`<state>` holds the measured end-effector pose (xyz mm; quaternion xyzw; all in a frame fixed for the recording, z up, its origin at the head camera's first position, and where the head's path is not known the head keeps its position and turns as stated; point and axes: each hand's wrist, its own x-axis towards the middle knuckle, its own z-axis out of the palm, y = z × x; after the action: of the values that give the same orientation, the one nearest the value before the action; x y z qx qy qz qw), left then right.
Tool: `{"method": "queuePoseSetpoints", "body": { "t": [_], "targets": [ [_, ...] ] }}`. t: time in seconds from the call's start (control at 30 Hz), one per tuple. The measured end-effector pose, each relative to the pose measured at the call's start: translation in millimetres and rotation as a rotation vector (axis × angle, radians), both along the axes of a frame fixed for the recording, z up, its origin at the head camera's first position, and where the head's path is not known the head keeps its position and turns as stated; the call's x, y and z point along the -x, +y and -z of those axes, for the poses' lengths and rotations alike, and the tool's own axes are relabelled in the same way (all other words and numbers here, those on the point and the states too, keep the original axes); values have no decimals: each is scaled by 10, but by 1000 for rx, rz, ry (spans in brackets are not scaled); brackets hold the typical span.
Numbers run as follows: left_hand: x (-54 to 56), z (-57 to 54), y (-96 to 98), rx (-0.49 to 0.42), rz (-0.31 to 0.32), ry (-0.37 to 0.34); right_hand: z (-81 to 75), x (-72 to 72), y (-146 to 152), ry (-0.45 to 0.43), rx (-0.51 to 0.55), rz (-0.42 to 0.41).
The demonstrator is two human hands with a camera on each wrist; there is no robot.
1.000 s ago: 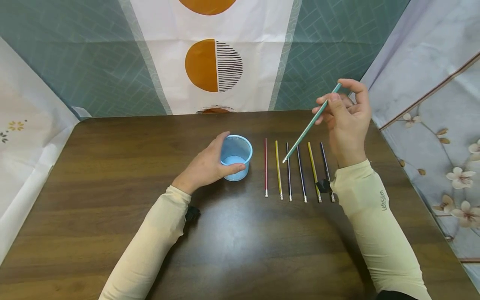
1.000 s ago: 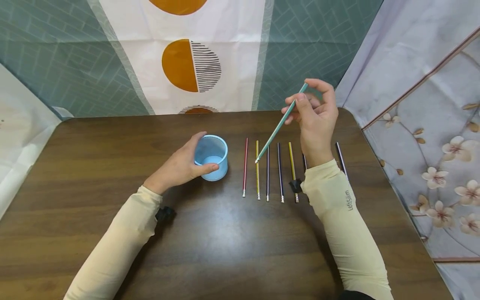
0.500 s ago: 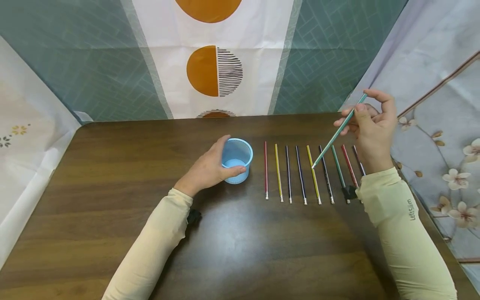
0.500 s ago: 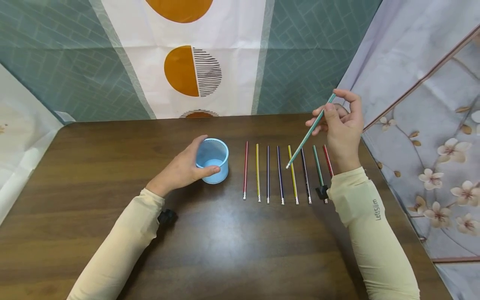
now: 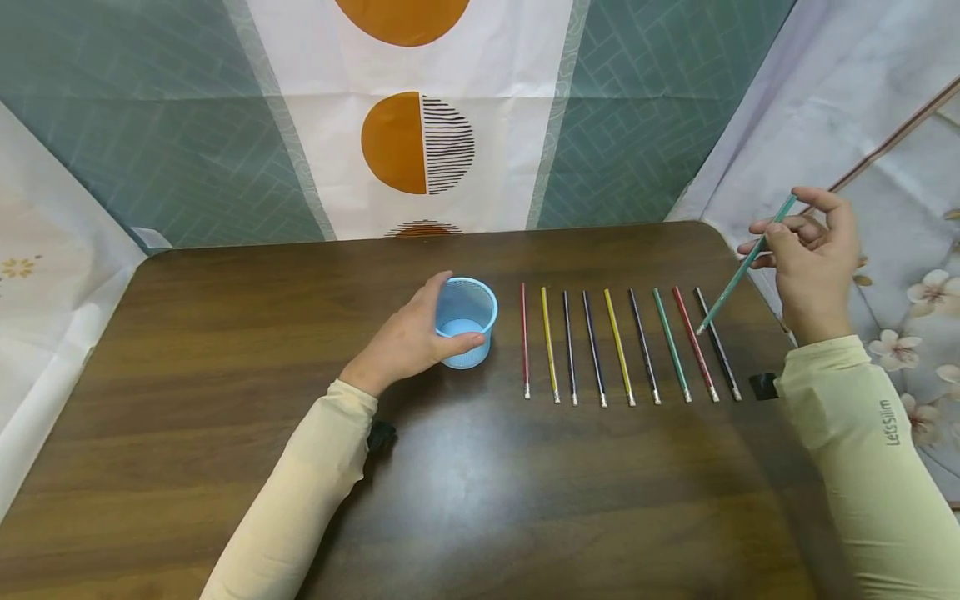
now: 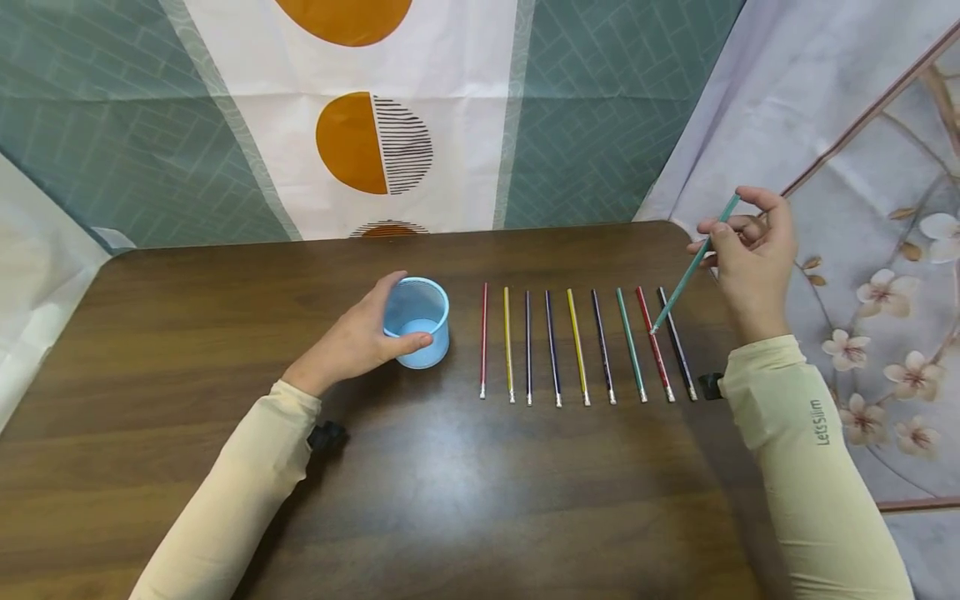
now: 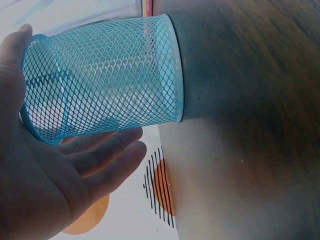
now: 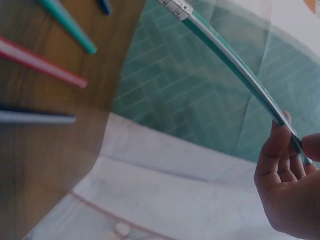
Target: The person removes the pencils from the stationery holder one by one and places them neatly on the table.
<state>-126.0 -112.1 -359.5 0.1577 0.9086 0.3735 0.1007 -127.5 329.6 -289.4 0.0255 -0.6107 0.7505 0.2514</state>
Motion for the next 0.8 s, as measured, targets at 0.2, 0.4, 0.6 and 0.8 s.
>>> {"method": "queuePoseSetpoints", "body": {
  "t": [0.2, 0.4, 0.6, 0.8],
  "targets": [
    [3, 4, -33, 7, -5, -1, 81, 35, 175, -40, -52, -11],
    [-6, 11, -15, 12, -9, -7, 185, 73, 396, -157, -184, -10],
    [-3, 19, 6, 19, -9, -12, 267, 114, 582, -291, -381, 12],
    [-2, 5, 23, 19, -5, -3, 343, 154, 756, -484, -697, -13]
  ]
}}
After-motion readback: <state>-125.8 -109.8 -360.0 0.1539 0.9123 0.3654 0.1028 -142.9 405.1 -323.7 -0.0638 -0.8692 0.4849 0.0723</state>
